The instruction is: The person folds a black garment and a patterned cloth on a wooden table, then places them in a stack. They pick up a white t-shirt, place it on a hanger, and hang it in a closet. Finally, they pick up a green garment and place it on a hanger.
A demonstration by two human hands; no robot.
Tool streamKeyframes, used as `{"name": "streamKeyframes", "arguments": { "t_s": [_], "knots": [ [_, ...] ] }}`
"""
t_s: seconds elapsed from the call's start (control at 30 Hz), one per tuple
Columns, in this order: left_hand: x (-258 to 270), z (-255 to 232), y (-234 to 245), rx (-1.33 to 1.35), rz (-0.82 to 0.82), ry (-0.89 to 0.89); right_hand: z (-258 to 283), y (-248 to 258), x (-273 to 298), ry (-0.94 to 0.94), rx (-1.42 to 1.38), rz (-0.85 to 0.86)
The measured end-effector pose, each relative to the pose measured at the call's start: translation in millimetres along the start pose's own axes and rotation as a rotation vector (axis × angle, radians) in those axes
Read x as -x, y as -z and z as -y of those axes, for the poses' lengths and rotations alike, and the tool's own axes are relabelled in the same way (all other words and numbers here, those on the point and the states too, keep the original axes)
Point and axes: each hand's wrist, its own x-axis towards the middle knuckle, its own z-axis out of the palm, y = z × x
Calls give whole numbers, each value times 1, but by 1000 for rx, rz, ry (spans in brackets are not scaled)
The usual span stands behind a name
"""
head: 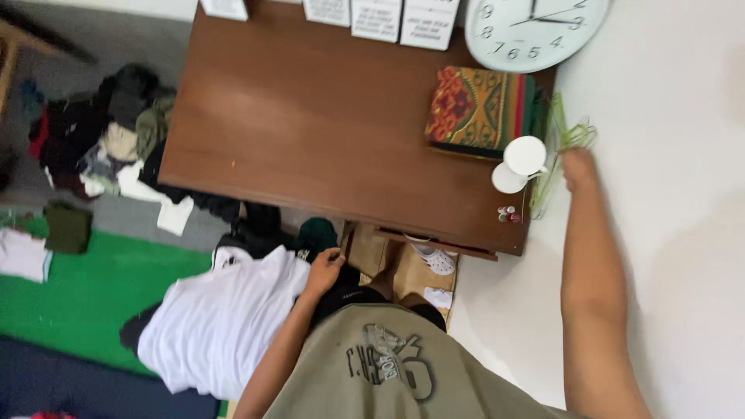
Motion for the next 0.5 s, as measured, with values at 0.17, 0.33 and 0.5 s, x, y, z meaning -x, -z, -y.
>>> {"name": "streamKeyframes", "arguments": {
  "t_s": [0.17,0.33,0.5],
  "knots": [
    [49,27,38,-69,-219,-22,-48,15,-16,-32,-521,76],
    [140,20,97,-299,-540,-35,-70,25,-1,32,-515,131],
    [204,49,120,-730,-835,9,-30,32,69,94,-425,150]
  ]
}}
